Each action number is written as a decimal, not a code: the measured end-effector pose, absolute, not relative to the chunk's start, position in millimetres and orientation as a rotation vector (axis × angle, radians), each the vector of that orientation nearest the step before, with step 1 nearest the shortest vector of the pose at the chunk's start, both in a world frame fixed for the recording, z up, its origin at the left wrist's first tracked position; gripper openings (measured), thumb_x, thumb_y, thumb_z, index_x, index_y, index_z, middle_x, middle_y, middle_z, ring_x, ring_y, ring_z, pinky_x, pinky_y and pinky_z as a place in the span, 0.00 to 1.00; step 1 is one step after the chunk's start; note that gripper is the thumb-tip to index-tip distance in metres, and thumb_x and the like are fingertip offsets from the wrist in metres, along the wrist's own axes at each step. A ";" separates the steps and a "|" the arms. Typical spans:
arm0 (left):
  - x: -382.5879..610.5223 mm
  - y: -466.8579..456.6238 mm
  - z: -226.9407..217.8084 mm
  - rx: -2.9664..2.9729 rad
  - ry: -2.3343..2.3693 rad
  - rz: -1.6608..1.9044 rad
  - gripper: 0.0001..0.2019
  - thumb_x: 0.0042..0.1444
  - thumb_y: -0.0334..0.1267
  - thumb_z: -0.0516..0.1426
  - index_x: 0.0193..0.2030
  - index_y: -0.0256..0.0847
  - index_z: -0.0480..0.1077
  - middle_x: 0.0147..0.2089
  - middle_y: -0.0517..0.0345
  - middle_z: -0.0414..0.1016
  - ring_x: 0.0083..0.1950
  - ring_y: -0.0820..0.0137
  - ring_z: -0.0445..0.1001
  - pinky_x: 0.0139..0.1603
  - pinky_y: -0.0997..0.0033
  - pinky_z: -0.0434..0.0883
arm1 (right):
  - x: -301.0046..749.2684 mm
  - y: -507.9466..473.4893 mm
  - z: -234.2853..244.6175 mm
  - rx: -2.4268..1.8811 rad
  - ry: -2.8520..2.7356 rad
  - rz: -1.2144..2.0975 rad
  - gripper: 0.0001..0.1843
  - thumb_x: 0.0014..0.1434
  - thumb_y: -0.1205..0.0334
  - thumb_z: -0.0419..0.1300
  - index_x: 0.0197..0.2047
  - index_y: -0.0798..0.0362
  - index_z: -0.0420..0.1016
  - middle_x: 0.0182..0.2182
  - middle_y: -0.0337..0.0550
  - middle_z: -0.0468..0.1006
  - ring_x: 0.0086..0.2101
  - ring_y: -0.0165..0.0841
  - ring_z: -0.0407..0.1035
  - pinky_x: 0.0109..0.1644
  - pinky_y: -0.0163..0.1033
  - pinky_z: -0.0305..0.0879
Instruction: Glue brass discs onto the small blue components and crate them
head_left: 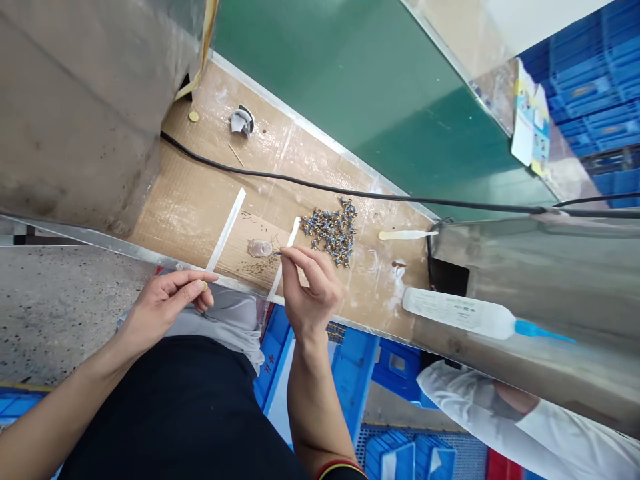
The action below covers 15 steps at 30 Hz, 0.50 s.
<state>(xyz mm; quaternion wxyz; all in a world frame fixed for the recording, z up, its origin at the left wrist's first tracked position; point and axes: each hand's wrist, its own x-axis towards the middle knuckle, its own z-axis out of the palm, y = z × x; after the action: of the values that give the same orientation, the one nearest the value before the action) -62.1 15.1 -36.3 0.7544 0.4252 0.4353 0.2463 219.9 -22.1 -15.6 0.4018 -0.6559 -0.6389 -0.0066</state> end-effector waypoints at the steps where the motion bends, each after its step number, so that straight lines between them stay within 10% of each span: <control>1: -61.6 14.7 -36.1 0.923 0.942 0.543 0.16 0.80 0.51 0.65 0.61 0.45 0.88 0.42 0.56 0.88 0.42 0.70 0.85 0.49 0.73 0.84 | 219.9 -23.0 -15.3 -1.645 -1.583 -0.021 0.12 0.75 0.72 0.70 0.53 0.45 0.90 0.46 0.43 0.91 0.46 0.38 0.86 0.53 0.45 0.83; 15: -43.0 9.9 -12.0 1.028 0.876 0.513 0.16 0.80 0.47 0.65 0.68 0.50 0.85 0.55 0.56 0.92 0.54 0.68 0.92 0.59 0.73 0.88 | 166.1 -49.8 -3.3 -1.379 -1.397 0.389 0.20 0.73 0.78 0.71 0.58 0.44 0.90 0.49 0.43 0.92 0.49 0.36 0.89 0.54 0.42 0.89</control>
<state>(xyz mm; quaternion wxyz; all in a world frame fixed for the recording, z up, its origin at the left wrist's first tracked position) -43.0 9.9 -12.0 0.7502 0.4703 0.4010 0.2349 166.1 -49.8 -3.3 0.5398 -0.5799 -0.5878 0.1636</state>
